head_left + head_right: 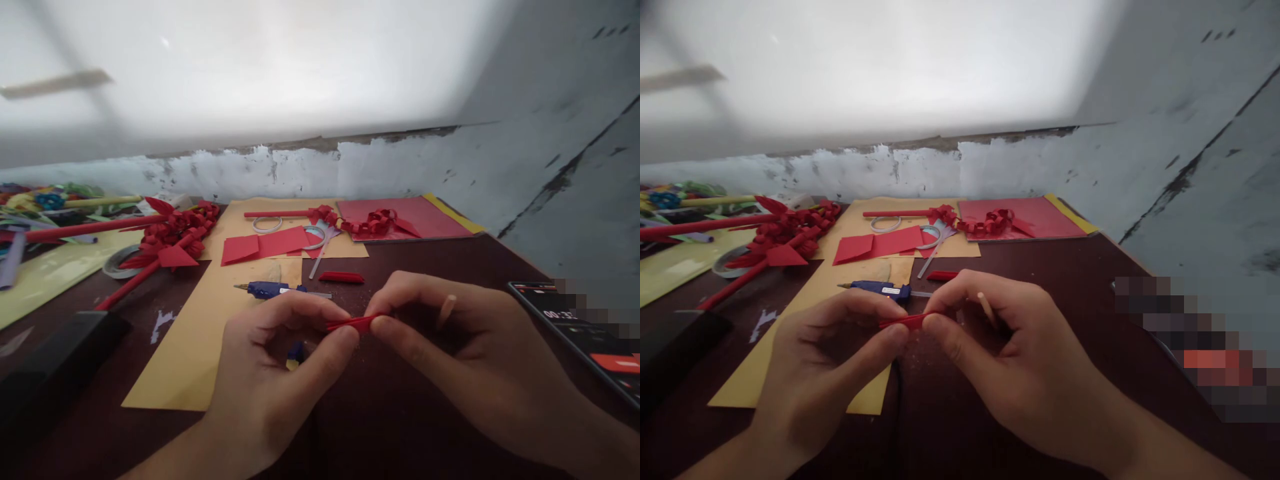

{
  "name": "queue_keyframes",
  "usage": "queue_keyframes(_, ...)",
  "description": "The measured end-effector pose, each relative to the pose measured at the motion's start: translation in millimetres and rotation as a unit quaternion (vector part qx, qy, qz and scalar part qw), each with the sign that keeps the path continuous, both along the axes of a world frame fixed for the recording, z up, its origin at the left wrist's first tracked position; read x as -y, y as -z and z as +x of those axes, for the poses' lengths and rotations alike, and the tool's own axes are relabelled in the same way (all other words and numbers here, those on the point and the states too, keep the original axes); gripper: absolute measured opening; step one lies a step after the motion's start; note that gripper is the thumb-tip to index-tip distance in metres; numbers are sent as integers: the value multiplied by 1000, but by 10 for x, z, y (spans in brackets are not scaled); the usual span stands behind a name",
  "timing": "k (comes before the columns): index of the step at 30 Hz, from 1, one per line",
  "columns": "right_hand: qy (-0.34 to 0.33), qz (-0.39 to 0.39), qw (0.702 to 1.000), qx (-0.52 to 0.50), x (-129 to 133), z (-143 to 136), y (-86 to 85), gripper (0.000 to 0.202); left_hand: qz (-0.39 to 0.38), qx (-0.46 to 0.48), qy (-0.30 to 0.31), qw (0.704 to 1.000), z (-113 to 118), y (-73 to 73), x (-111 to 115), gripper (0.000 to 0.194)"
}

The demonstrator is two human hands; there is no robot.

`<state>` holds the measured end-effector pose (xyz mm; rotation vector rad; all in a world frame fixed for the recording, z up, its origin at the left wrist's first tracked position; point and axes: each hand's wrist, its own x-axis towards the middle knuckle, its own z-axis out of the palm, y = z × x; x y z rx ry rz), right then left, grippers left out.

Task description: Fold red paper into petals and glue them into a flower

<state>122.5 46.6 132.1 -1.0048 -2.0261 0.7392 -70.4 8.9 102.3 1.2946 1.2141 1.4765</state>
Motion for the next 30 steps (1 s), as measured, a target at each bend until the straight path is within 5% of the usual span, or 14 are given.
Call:
queue_keyframes(21, -44, 152, 986, 51, -14, 23, 49, 17, 132, -193, -48, 971, -23, 41, -28, 17)
queue_keyframes(30, -102, 169, 973, 119, -84, 74, 100, 18, 98, -211, -29, 972, 4, 35, -48, 12)
